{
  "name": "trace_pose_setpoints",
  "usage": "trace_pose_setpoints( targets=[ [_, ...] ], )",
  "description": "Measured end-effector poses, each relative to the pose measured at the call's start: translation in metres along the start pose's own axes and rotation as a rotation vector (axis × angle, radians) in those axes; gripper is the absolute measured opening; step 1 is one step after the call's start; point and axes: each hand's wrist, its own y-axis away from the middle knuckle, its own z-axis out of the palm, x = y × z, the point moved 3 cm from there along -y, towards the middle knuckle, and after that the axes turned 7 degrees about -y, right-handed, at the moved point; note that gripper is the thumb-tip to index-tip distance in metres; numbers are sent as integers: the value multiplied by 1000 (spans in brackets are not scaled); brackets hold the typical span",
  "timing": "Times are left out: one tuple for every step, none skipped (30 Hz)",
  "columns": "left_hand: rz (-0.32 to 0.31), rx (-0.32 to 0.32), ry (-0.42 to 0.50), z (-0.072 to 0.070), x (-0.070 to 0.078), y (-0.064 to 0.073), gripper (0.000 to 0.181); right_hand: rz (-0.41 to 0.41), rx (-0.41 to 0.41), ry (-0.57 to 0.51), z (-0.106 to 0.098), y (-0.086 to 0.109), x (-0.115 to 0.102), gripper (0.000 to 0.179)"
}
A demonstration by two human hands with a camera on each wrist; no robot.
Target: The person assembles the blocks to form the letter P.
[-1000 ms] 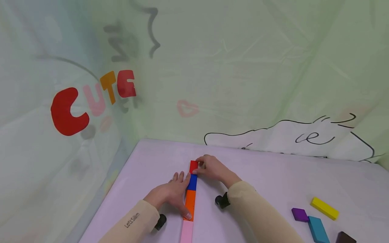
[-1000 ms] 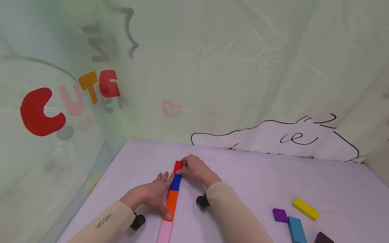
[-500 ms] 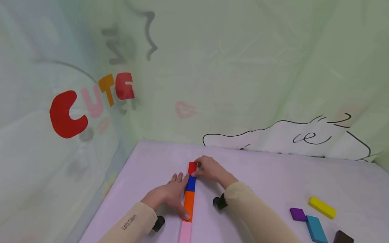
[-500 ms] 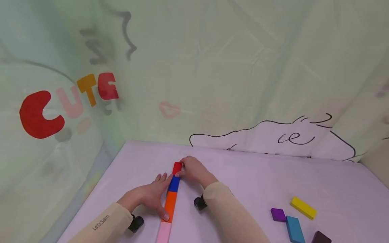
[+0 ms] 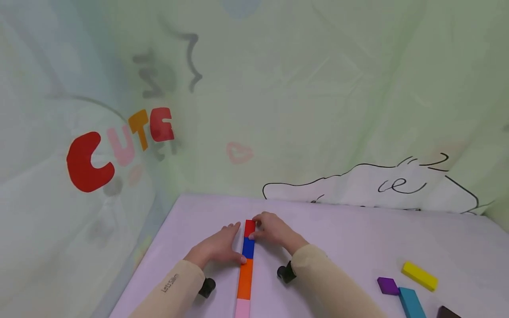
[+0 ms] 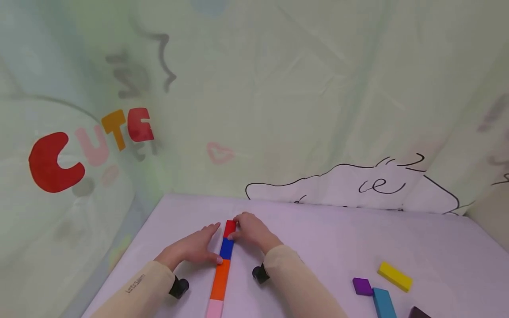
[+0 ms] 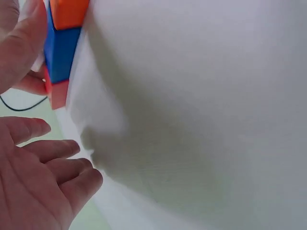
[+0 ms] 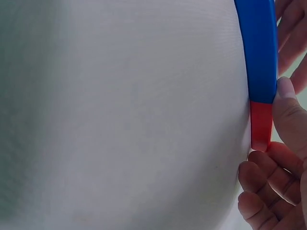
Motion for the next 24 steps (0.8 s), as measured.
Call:
trace_pose_setpoints(
  targets=[
    [-3,2,0,0,0,-3,98,-4,1,3,1,1,1,49],
    [-3,1,-4,0,0,-5,98,-7,2,6,2,1,2,49],
    [-3,-1,-8,0,0,-7,97,-12,5,5,3,1,2,49],
    [-3,-5,-12,1,0,-9,97,-17,8,6,3,2,2,49],
    [-5,-8,-16,0,0,-10,97,-19,10,7,3,2,2,49],
    [-6,-11,-26,0,1,-12,98,-23,11,7,2,3,2,49],
    [-9,-14,-35,-1,2,-13,98,-23,12,7,2,3,2,49],
    [-12,-17,-47,-1,3,-14,99,-22,11,5,2,3,1,49],
    [-15,-20,-55,-2,5,-16,100,-22,10,4,1,3,1,49],
    [-15,-23,-67,-4,6,-16,101,-22,8,5,0,3,0,49],
    [-16,-27,-76,-5,8,-17,102,-22,8,2,0,3,-1,49],
    [-16,-32,-86,-6,10,-18,103,-23,6,3,0,3,-1,49],
    [-15,-37,-92,-7,11,-19,103,-25,5,4,0,3,-2,48],
    [-12,-43,-99,-7,13,-20,103,-31,7,7,-1,3,-2,48],
    [-11,-49,-105,-8,14,-20,103,-34,8,7,-1,4,-2,47],
    [-10,-54,-112,-8,15,-21,103,-36,10,7,-1,4,-2,47],
    [-10,-59,-115,-7,16,-22,103,-41,11,9,-1,4,-2,46],
    [-12,-62,-118,-7,16,-23,103,-44,12,9,0,5,-2,46],
    [-14,-66,-120,-7,17,-24,103,-47,14,7,0,5,-2,46],
    [-18,-69,-121,-7,17,-25,103,-47,14,6,0,5,-2,46],
    [-21,-71,-125,-7,17,-26,104,-46,14,3,-1,5,-1,46],
    [-24,-73,-126,-7,16,-26,104,-48,15,6,0,5,-1,46],
    [-27,-75,-127,-6,16,-27,105,-49,15,6,0,5,0,46],
    [-29,-77,-130,-6,16,-28,105,-45,15,4,0,5,1,47]
  ],
)
